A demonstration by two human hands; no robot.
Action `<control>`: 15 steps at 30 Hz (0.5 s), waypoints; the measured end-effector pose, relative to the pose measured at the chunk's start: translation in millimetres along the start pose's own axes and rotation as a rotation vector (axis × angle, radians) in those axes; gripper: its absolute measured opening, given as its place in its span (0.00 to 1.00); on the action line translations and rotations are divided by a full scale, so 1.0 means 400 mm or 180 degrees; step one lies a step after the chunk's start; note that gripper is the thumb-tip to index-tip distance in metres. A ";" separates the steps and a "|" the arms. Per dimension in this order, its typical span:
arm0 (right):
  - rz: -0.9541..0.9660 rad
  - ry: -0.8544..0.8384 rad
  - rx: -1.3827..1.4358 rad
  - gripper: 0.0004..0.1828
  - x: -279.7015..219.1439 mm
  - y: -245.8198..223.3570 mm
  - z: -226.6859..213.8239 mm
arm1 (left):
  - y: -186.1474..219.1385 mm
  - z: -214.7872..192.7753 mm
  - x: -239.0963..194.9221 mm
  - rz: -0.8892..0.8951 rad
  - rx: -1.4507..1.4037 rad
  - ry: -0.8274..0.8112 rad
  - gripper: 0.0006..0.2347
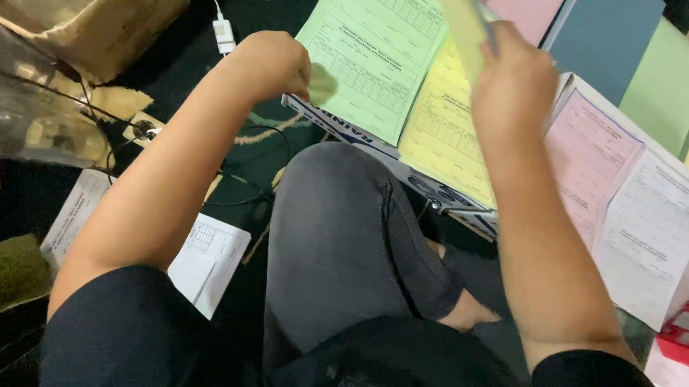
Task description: The person is organizing different colored sheets of paper into sets and stapling them together.
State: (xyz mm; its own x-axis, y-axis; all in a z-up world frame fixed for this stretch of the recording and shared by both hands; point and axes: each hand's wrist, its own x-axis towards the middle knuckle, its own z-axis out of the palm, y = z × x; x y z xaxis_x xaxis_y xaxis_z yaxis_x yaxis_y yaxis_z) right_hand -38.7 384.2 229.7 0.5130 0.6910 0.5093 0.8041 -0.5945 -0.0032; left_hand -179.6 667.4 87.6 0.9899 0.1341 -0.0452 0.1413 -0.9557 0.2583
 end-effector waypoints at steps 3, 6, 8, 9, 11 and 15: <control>0.0032 -0.0805 0.0286 0.07 0.029 -0.145 0.149 | -0.019 0.023 -0.001 0.0269 0.0072 0.0253 0.07; 0.0157 -0.1568 0.0219 0.06 -0.029 -0.197 0.289 | -0.023 0.021 -0.043 0.0646 0.0013 0.0747 0.04; 0.0030 -0.1375 0.0386 0.08 -0.091 -0.213 0.318 | -0.023 0.025 -0.061 0.0778 0.0233 0.0950 0.02; -0.0100 -0.1194 0.0550 0.13 -0.129 -0.219 0.330 | -0.017 0.030 -0.070 0.0905 0.0440 0.1149 0.02; 0.0061 -0.1248 0.0538 0.16 -0.145 -0.243 0.334 | 0.015 -0.013 -0.098 0.1091 0.0395 0.1521 0.01; 0.0542 -0.1175 0.0760 0.15 -0.135 -0.207 0.337 | 0.109 -0.102 -0.113 0.1148 0.0569 0.2160 0.04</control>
State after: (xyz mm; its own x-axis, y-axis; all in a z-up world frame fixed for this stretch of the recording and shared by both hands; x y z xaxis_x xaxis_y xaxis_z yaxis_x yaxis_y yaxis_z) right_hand -92.4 451.8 86.5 0.6813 0.7176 0.1445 0.7237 -0.6308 -0.2799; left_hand -217.8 630.2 140.3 0.7715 -0.1166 0.6255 -0.1362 -0.9905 -0.0167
